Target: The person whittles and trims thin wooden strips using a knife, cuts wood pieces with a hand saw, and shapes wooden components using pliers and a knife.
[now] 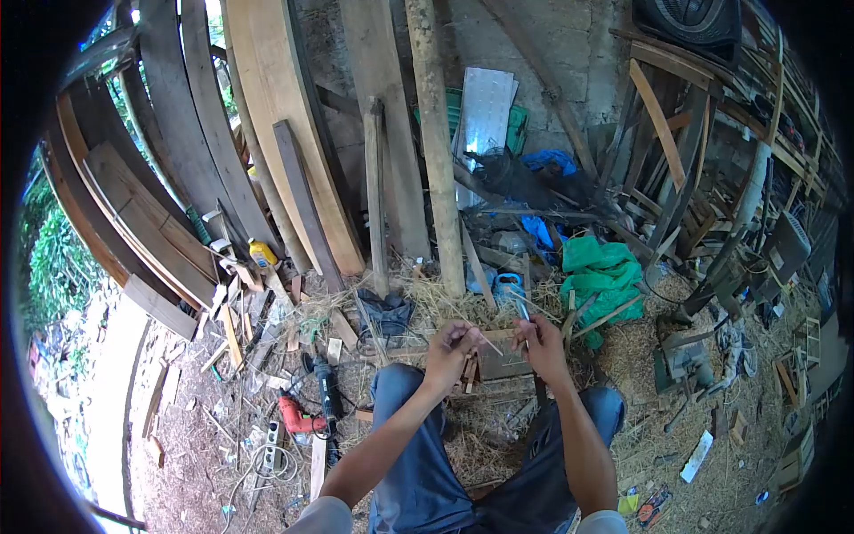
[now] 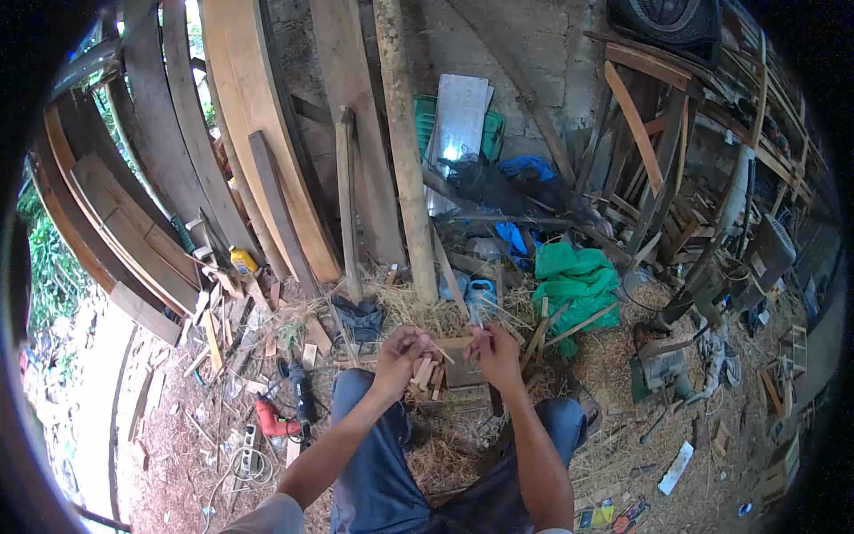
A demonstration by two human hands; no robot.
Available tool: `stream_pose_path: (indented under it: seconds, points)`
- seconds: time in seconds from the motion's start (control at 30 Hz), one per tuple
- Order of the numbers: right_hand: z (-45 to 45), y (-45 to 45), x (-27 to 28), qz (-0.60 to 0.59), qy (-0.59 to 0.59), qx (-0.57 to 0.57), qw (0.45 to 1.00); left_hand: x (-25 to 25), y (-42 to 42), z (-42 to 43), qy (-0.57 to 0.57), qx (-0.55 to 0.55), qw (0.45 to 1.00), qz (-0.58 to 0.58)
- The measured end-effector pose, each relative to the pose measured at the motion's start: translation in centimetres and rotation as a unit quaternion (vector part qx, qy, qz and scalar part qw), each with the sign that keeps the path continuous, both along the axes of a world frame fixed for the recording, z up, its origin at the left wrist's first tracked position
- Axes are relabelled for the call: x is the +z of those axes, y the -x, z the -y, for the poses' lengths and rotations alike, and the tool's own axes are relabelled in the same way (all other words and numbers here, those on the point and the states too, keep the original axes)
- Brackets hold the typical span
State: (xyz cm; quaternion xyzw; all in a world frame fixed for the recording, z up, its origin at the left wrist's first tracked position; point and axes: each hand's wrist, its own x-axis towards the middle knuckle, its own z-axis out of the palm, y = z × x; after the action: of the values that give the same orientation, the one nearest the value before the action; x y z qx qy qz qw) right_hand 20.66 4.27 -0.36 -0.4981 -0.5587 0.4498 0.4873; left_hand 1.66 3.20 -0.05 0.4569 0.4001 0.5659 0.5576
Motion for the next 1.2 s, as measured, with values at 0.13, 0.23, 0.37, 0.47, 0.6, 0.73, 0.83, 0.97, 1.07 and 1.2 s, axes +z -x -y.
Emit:
stream_pose_path:
  seconds: [0.13,0.23,0.37,0.47,0.6,0.73,0.83,0.97,1.07,1.2]
  points:
    - [1.7,1.8,2.1,-0.089,0.114,0.078,0.986,-0.6,-0.6,-0.4,-0.004,0.050,0.998,0.028]
    - [1.6,2.3,0.5,-0.073,0.056,0.107,0.990,-0.9,-1.2,-0.5,-0.004,0.062,0.997,0.048]
    - [0.9,1.4,-0.4,-0.016,0.001,0.089,0.996,-0.7,-0.7,-0.3,0.011,0.047,0.998,0.047]
    - [0.8,0.8,0.4,-0.073,0.065,0.072,0.993,-0.3,0.3,-0.2,0.018,0.045,0.997,0.052]
    - [0.7,-0.5,1.7,-0.188,0.103,0.012,0.977,1.2,3.0,-0.1,0.044,0.125,0.983,0.130]
    - [0.2,-1.8,1.7,-0.278,0.101,-0.003,0.955,2.6,4.6,1.6,0.033,0.135,0.980,0.143]
    - [-0.2,-2.5,2.0,-0.292,0.096,-0.034,0.951,2.5,4.9,3.6,0.046,0.027,0.999,-0.009]
    - [-0.5,-2.7,1.3,-0.322,0.056,-0.061,0.943,2.4,3.9,5.5,0.100,-0.136,0.979,-0.114]
    - [-0.2,-2.5,1.6,-0.285,0.056,-0.028,0.957,1.7,2.9,5.3,0.099,-0.173,0.973,-0.113]
    - [-0.1,-1.6,0.9,-0.206,0.045,-0.035,0.977,2.4,1.0,5.3,0.123,-0.159,0.975,-0.091]
